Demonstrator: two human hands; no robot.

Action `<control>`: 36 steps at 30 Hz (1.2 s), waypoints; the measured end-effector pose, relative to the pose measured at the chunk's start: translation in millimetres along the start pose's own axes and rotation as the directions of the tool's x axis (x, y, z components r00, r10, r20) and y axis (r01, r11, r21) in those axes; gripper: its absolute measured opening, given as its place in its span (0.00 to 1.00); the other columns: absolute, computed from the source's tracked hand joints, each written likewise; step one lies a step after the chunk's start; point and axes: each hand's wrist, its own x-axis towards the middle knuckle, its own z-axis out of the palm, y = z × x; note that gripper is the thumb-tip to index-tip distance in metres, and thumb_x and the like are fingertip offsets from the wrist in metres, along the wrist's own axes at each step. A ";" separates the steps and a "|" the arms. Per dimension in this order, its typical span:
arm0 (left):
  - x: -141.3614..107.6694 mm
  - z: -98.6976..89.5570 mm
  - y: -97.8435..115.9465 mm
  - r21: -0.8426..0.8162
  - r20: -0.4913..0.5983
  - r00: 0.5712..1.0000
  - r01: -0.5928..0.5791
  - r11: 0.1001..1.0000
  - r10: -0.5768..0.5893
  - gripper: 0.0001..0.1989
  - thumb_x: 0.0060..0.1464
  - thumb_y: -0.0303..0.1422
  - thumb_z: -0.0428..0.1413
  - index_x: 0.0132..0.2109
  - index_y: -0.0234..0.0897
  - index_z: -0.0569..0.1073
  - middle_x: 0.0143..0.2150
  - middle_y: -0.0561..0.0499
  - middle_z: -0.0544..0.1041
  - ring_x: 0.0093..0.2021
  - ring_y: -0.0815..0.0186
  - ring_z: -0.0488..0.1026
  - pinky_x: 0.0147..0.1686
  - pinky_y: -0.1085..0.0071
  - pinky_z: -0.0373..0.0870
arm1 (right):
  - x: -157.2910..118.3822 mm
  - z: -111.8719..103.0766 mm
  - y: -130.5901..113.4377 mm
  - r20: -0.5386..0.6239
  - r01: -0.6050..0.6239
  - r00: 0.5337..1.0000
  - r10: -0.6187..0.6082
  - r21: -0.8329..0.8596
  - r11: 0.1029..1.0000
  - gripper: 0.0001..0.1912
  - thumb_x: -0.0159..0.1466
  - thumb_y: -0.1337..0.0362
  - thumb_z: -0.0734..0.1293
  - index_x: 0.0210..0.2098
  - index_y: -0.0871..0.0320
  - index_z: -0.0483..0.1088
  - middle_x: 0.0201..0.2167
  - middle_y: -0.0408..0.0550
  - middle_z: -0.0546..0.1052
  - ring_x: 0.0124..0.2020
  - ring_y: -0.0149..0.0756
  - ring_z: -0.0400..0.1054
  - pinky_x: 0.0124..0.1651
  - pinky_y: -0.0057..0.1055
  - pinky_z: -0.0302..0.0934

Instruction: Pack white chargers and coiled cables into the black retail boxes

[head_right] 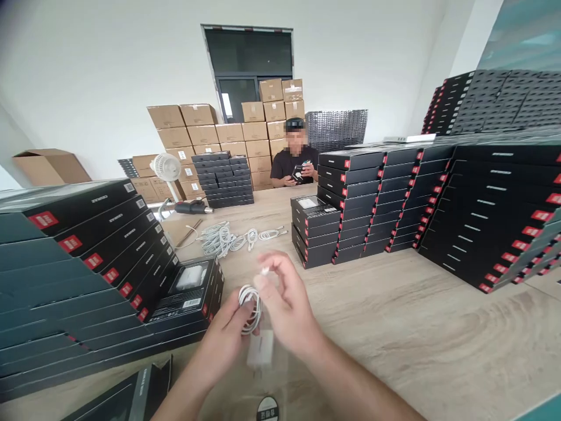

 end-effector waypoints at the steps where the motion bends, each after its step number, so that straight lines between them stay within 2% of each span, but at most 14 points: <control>1: -0.5 3.1 0.8 -0.002 0.027 1.000 0.007 1.000 -0.007 0.15 0.59 0.47 0.53 0.39 0.39 0.73 0.29 0.52 0.73 0.30 0.64 0.70 0.30 0.71 0.66 | 1.4 -1.7 7.5 0.017 -0.103 0.995 0.103 0.039 0.994 0.12 0.64 0.59 0.69 0.48 0.49 0.71 0.44 0.47 0.74 0.47 0.41 0.70 0.45 0.35 0.68; 3: -1.2 8.1 3.7 0.008 0.081 0.997 0.005 1.000 -0.006 0.17 0.60 0.47 0.52 0.44 0.39 0.73 0.30 0.53 0.73 0.32 0.64 0.71 0.31 0.71 0.67 | 3.5 -4.3 20.3 0.169 -0.319 0.938 0.304 0.069 0.945 0.17 0.61 0.53 0.71 0.48 0.50 0.73 0.38 0.46 0.76 0.37 0.39 0.73 0.29 0.29 0.67; 5: -1.3 9.7 7.1 -0.013 0.122 0.993 -0.006 1.000 0.008 0.19 0.60 0.47 0.53 0.49 0.38 0.72 0.31 0.53 0.73 0.32 0.64 0.71 0.29 0.72 0.67 | 5.0 -4.8 27.8 0.274 -0.491 0.850 0.450 0.101 0.865 0.20 0.63 0.46 0.68 0.44 0.54 0.76 0.27 0.43 0.75 0.20 0.32 0.68 0.16 0.25 0.57; 7: -0.5 8.1 9.7 -0.065 0.159 0.987 0.004 0.998 0.006 0.21 0.58 0.47 0.56 0.50 0.36 0.72 0.33 0.51 0.75 0.31 0.64 0.72 0.26 0.72 0.67 | 6.5 -3.2 30.4 0.252 -0.562 0.822 0.511 0.217 0.798 0.25 0.63 0.41 0.65 0.39 0.57 0.76 0.22 0.43 0.74 0.13 0.28 0.60 0.11 0.24 0.51; 9: 0.8 5.7 10.7 -0.115 0.194 0.981 0.029 0.993 -0.006 0.22 0.56 0.48 0.57 0.48 0.34 0.73 0.36 0.49 0.75 0.31 0.64 0.74 0.24 0.73 0.68 | 8.2 -0.5 30.3 0.173 -0.578 0.813 0.556 0.355 0.735 0.27 0.59 0.39 0.67 0.36 0.59 0.75 0.27 0.46 0.79 0.13 0.27 0.60 0.11 0.24 0.51; 11: 2.1 5.2 10.2 -0.130 0.220 0.975 0.055 0.990 -0.025 0.22 0.56 0.49 0.57 0.45 0.33 0.74 0.36 0.47 0.76 0.29 0.65 0.74 0.23 0.73 0.68 | 10.1 2.6 29.4 0.124 -0.614 0.763 0.634 0.445 0.652 0.29 0.56 0.37 0.69 0.32 0.59 0.73 0.32 0.50 0.82 0.13 0.26 0.61 0.12 0.23 0.49; 13: 3.3 6.9 9.1 -0.124 0.239 0.970 0.074 0.989 -0.043 0.22 0.55 0.49 0.58 0.44 0.33 0.74 0.35 0.47 0.76 0.28 0.66 0.74 0.23 0.73 0.68 | 12.2 5.2 28.7 0.113 -0.632 0.717 0.688 0.524 0.572 0.30 0.55 0.34 0.68 0.27 0.58 0.70 0.26 0.48 0.81 0.12 0.26 0.59 0.13 0.24 0.48; 17: 3.2 5.7 11.5 -0.016 0.193 0.979 0.065 0.998 -0.060 0.22 0.53 0.51 0.58 0.37 0.34 0.73 0.30 0.49 0.75 0.27 0.66 0.72 0.24 0.73 0.66 | 18.5 2.4 29.6 0.079 -0.528 0.745 0.662 0.677 0.513 0.33 0.56 0.33 0.66 0.17 0.56 0.62 0.10 0.39 0.66 0.14 0.29 0.62 0.27 0.31 0.64; 21: -5.2 -17.4 23.3 0.326 0.141 0.988 0.013 0.945 -0.062 0.23 0.58 0.53 0.49 0.29 0.38 0.67 0.24 0.55 0.70 0.25 0.68 0.67 0.28 0.72 0.62 | 27.6 -15.8 39.5 -0.032 -0.465 0.753 0.658 0.681 0.566 0.33 0.59 0.34 0.64 0.14 0.55 0.60 0.07 0.35 0.59 0.10 0.27 0.53 0.35 0.37 0.67; 24: -16.3 -34.4 31.0 0.660 0.155 0.974 0.020 0.751 -0.162 0.21 0.55 0.51 0.51 0.26 0.39 0.63 0.24 0.56 0.68 0.27 0.67 0.65 0.29 0.71 0.57 | 33.6 -31.4 52.2 -0.093 -0.452 0.747 0.658 0.655 0.606 0.33 0.61 0.37 0.64 0.13 0.54 0.57 0.05 0.33 0.54 0.09 0.25 0.47 0.33 0.38 0.67; 27: -27.1 -33.7 33.4 0.847 0.138 0.917 0.086 0.524 -0.374 0.14 0.45 0.42 0.59 0.26 0.39 0.65 0.28 0.53 0.72 0.32 0.62 0.68 0.29 0.70 0.54 | 36.7 -41.3 60.7 -0.101 -0.470 0.721 0.686 0.656 0.590 0.31 0.61 0.40 0.66 0.15 0.54 0.57 0.06 0.32 0.55 0.09 0.26 0.47 0.31 0.37 0.67; 31: -31.6 -15.6 28.8 0.911 0.139 0.883 0.063 0.408 -0.448 0.07 0.41 0.33 0.56 0.25 0.40 0.63 0.29 0.53 0.73 0.31 0.62 0.69 0.27 0.70 0.51 | 38.0 -48.1 58.9 -0.016 -0.499 0.693 0.720 0.710 0.496 0.19 0.56 0.54 0.75 0.23 0.55 0.63 0.11 0.33 0.62 0.14 0.27 0.57 0.32 0.34 0.68; 34: -25.2 -6.6 19.9 0.913 0.144 0.914 0.025 0.408 -0.380 0.07 0.45 0.30 0.52 0.23 0.40 0.60 0.26 0.54 0.70 0.30 0.64 0.67 0.28 0.69 0.50 | 39.4 -52.4 55.0 -0.005 -0.492 0.714 0.700 0.708 0.506 0.16 0.51 0.63 0.77 0.32 0.55 0.67 0.17 0.34 0.68 0.19 0.28 0.63 0.31 0.32 0.68; 36: -18.0 -4.2 11.4 0.885 0.141 0.944 0.015 0.465 -0.300 0.10 0.49 0.29 0.49 0.22 0.40 0.57 0.23 0.55 0.67 0.28 0.65 0.65 0.28 0.70 0.50 | 40.6 -54.6 54.2 -0.040 -0.485 0.719 0.694 0.686 0.542 0.17 0.51 0.60 0.78 0.32 0.56 0.67 0.15 0.33 0.65 0.17 0.27 0.60 0.24 0.27 0.63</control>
